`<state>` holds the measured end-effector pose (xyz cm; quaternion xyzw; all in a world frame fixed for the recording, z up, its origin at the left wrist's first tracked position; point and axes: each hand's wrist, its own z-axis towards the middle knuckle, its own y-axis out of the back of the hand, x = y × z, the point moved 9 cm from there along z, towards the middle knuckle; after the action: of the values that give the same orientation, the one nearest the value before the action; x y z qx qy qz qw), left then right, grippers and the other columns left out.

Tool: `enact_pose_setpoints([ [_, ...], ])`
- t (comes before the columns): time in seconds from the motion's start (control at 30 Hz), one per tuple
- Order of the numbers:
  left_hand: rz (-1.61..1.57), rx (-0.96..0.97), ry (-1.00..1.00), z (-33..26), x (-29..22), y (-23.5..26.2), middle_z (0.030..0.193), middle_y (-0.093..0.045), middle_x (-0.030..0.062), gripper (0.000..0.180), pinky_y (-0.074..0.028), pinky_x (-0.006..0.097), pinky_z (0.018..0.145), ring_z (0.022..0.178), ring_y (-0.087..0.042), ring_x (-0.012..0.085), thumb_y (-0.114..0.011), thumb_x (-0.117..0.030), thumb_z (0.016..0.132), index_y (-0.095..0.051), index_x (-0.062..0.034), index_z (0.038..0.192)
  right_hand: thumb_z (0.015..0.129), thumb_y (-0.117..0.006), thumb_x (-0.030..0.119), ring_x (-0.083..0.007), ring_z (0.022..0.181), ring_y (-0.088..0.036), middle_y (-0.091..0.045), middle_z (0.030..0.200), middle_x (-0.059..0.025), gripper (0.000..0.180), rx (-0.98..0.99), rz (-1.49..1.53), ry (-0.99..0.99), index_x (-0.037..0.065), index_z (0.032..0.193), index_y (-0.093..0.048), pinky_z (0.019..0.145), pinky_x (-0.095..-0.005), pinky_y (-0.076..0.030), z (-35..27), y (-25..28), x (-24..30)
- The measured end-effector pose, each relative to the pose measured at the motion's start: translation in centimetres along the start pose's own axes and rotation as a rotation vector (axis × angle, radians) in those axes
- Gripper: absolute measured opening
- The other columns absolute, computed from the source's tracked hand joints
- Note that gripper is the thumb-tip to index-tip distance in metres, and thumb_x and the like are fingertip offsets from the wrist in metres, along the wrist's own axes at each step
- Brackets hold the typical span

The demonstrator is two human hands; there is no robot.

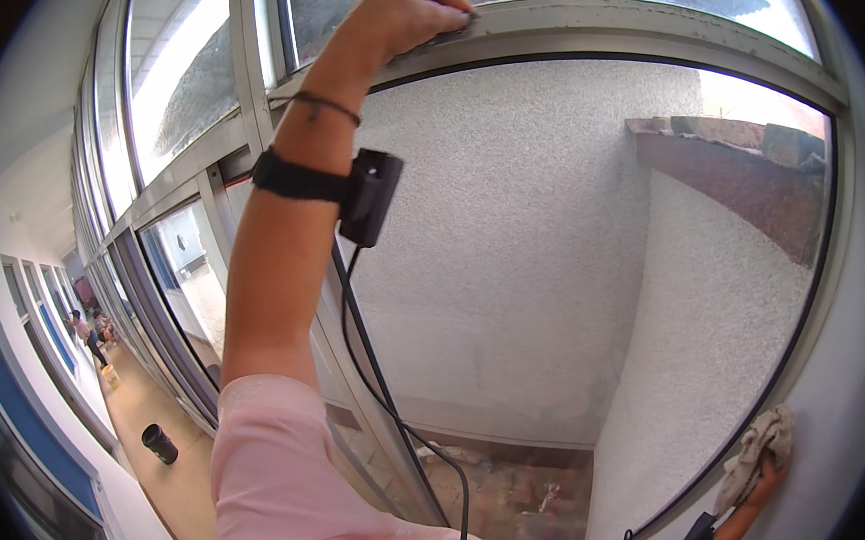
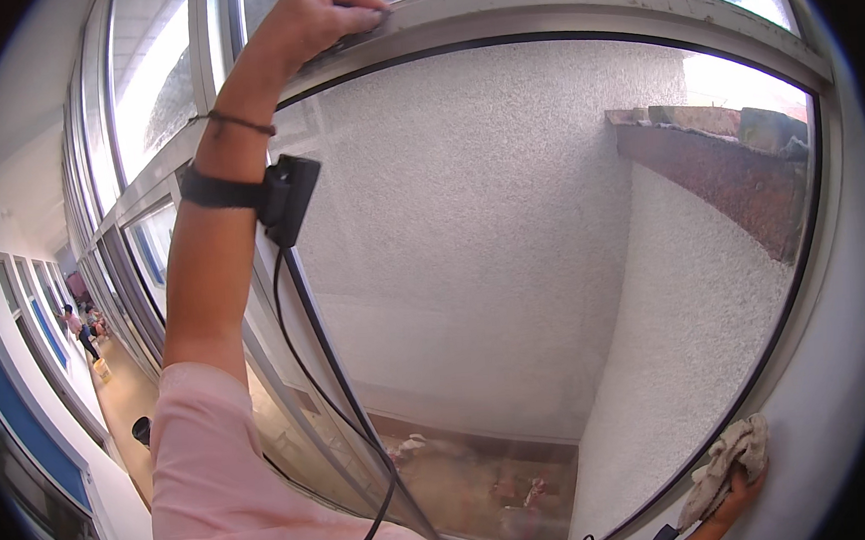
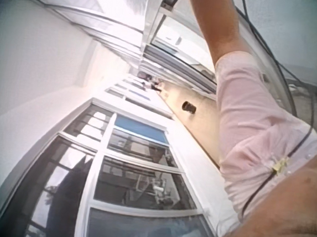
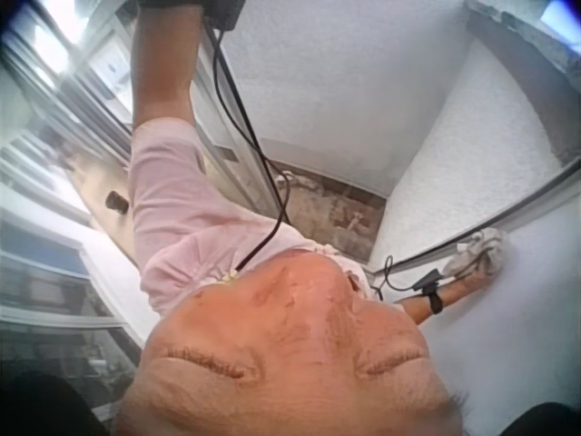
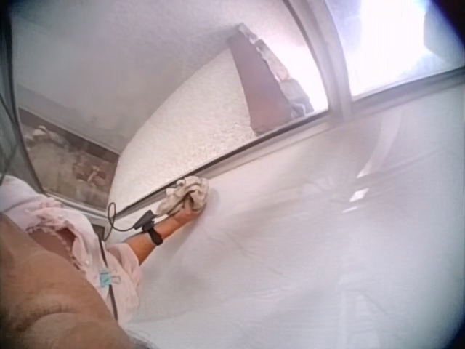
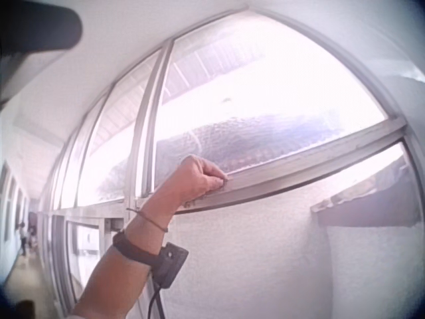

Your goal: The person cleans the frame and tracks of a sliding glass window using a cloth and a steel wool scrubber, moving between the top frame and vertical tracks.

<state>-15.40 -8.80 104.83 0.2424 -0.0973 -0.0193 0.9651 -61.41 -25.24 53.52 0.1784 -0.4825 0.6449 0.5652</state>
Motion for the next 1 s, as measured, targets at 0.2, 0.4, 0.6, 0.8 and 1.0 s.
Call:
enact_pose_setpoints([
  [0.2, -0.054, -0.046, 0.008, -1.1, 3.8, 0.7, 0.078, -0.065, 0.0094, 0.014, -0.049, 0.023, 0.065, 0.067, -0.061, 0.0152, -0.066, -0.011, 0.069, -0.068, -0.0072, 0.083, 0.07, -0.054, 0.014, -0.0207, 0.092, -0.053, -0.053, 0.103, -0.0116, 0.045, 0.035, 0.03, -0.013, -0.002, 0.112, -0.046, 0.082, -0.0303, -0.041, 1.1, 0.9, 0.3],
  [0.4, -0.022, -0.001, -0.06, 1.5, -2.2, -2.1, 0.077, -0.064, 0.0073, 0.015, -0.047, 0.024, 0.069, 0.071, -0.06, 0.014, -0.063, -0.016, 0.071, -0.067, -0.0079, 0.083, 0.067, -0.055, 0.011, -0.0211, 0.092, -0.053, -0.054, 0.102, -0.0122, 0.046, 0.086, 0.064, -0.037, -0.003, 0.111, -0.047, 0.082, -0.0304, -0.04, 1.9, 0.7, -0.3],
  [0.6, -0.117, 0.074, -0.002, 1.7, -1.6, -2.1, 0.075, -0.063, 0.0065, 0.017, -0.046, 0.023, 0.068, 0.068, -0.059, 0.0141, -0.063, -0.018, 0.07, -0.067, -0.0076, 0.083, 0.067, -0.056, 0.009, -0.0212, 0.093, -0.053, -0.054, 0.102, -0.0122, 0.046, 0.094, 0.013, -0.016, -0.003, 0.11, -0.047, 0.083, -0.0304, -0.04, 2.4, 0.4, 0.4],
  [0.8, -0.129, 0.033, 0.032, 1.1, 1.4, -1.0, 0.075, -0.063, 0.0053, 0.018, -0.045, 0.023, 0.068, 0.067, -0.058, 0.014, -0.063, -0.018, 0.069, -0.067, -0.0084, 0.083, 0.067, -0.055, 0.008, -0.0212, 0.094, -0.052, -0.054, 0.103, -0.0122, 0.046, 0.046, -0.064, 0.0, -0.004, 0.111, -0.047, 0.084, -0.0307, -0.039, 2.6, 1.4, -0.4],
  [1.0, 0.041, -0.483, -0.464, -1.6, -3.8, -1.2, 0.07, -0.057, 0.0031, 0.018, -0.041, 0.025, 0.053, 0.059, -0.05, 0.0126, -0.064, -0.014, 0.071, -0.064, -0.0067, 0.087, 0.067, -0.054, 0.006, -0.0209, 0.094, -0.052, -0.054, 0.104, -0.0125, 0.046, 0.034, -0.139, -0.001, -0.004, 0.112, -0.047, 0.085, -0.0307, -0.039, 2.3, 1.2, -0.6],
])
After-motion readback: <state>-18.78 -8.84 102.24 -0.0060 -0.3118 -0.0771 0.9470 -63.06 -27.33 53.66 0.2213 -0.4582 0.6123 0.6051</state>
